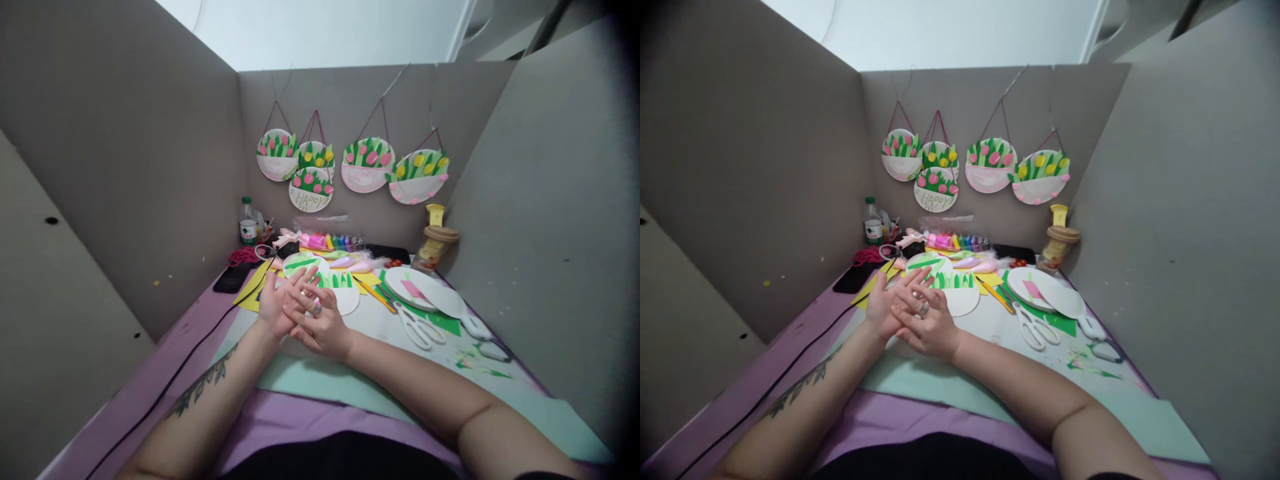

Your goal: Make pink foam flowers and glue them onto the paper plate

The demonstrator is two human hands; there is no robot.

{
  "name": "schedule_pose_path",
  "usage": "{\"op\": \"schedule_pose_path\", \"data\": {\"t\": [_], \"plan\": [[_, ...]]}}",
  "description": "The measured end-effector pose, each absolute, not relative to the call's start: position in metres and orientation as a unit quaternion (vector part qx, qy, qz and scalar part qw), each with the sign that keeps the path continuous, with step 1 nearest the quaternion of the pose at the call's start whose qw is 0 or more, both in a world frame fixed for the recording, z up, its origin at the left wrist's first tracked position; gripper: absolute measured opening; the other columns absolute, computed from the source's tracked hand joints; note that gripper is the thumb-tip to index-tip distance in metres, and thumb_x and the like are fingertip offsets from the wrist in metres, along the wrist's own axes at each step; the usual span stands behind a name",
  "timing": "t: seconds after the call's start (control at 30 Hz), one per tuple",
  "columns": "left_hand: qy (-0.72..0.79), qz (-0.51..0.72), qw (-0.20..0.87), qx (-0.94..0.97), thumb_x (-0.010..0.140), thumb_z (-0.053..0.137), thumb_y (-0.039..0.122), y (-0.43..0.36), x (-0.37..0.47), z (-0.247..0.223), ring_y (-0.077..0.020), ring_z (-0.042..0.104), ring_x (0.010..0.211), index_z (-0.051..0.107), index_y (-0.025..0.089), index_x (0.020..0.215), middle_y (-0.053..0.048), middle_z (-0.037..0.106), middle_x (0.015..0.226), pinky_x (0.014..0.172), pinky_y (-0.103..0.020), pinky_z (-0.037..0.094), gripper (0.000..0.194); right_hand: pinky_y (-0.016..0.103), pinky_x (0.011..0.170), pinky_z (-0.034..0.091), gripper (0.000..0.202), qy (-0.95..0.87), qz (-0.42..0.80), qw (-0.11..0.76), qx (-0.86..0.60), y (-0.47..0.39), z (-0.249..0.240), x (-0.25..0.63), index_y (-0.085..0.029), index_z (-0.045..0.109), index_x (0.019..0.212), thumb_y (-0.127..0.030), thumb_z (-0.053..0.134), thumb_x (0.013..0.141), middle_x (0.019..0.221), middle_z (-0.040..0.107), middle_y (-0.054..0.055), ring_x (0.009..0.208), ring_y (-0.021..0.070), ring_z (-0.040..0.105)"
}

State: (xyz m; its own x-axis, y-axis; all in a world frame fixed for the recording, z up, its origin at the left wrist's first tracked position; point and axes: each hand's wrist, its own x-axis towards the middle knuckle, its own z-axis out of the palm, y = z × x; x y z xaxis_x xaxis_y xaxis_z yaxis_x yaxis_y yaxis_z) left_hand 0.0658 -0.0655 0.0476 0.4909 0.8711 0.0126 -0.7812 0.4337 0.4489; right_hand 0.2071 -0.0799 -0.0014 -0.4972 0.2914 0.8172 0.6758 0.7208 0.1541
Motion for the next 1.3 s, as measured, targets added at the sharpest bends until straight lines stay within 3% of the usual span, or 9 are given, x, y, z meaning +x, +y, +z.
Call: {"op": "schedule_pose_path", "data": {"t": [0.47,0.63,0.77,0.93,1.13,1.3], "plan": [[0.101,0.492,0.841,0.203,0.088,0.024,0.070,-0.0662,0.0660,0.0471,-0.0294,0.046,0.130,0.028,0.009,0.148,-0.018,0.047,0.144,0.102,-0.042,0.045,0.086,0.046,0.102,0.030,0.034,-0.831,-0.227,0.422,-0.282,-0.0838,-0.0007,0.2058,-0.030,0.067,0.117,-0.042,0.054,0.088,0.139,0.054,0.002,0.128,0.0283,0.036],[0.125,0.479,0.848,0.189,0.088,0.026,0.069,-0.0659,0.0662,0.0484,-0.0323,0.047,0.130,0.027,0.010,0.148,-0.020,0.046,0.144,0.103,-0.049,0.043,0.084,0.047,0.106,0.026,0.038,-0.827,-0.233,0.406,-0.313,-0.0815,-0.0022,0.2051,-0.031,0.065,0.120,-0.047,0.057,0.086,0.142,0.051,0.002,0.132,0.0296,0.032],[0.110,0.494,0.841,0.192,0.089,0.024,0.068,-0.0666,0.0658,0.0494,-0.0299,0.049,0.128,0.030,0.014,0.148,-0.017,0.045,0.145,0.102,-0.045,0.044,0.080,0.046,0.105,0.027,0.036,-0.833,-0.247,0.400,-0.291,-0.0818,-0.0009,0.2068,-0.032,0.066,0.119,-0.046,0.056,0.087,0.138,0.054,0.000,0.130,0.0280,0.035],[0.122,0.481,0.842,0.210,0.089,0.024,0.068,-0.0664,0.0664,0.0478,-0.0302,0.050,0.127,0.030,0.010,0.147,-0.019,0.046,0.144,0.101,-0.044,0.045,0.082,0.046,0.104,0.028,0.034,-0.815,-0.250,0.432,-0.294,-0.0830,0.0004,0.2071,-0.031,0.067,0.117,-0.043,0.056,0.087,0.137,0.055,0.002,0.129,0.0281,0.037],[0.146,0.479,0.839,0.210,0.089,0.023,0.067,-0.0658,0.0677,0.0482,-0.0296,0.052,0.125,0.029,0.009,0.147,-0.020,0.048,0.142,0.101,-0.043,0.045,0.082,0.046,0.105,0.025,0.036,-0.826,-0.262,0.410,-0.286,-0.0810,-0.0048,0.2076,-0.033,0.065,0.118,-0.044,0.059,0.085,0.136,0.056,0.001,0.129,0.0278,0.037],[0.149,0.490,0.832,0.215,0.089,0.024,0.068,-0.0655,0.0676,0.0475,-0.0286,0.054,0.123,0.028,0.010,0.147,-0.019,0.049,0.141,0.098,-0.040,0.047,0.082,0.045,0.103,0.028,0.027,-0.819,-0.255,0.437,-0.270,-0.0817,-0.0053,0.2077,-0.032,0.069,0.109,-0.039,0.060,0.085,0.131,0.060,-0.001,0.125,0.0262,0.040]]}}
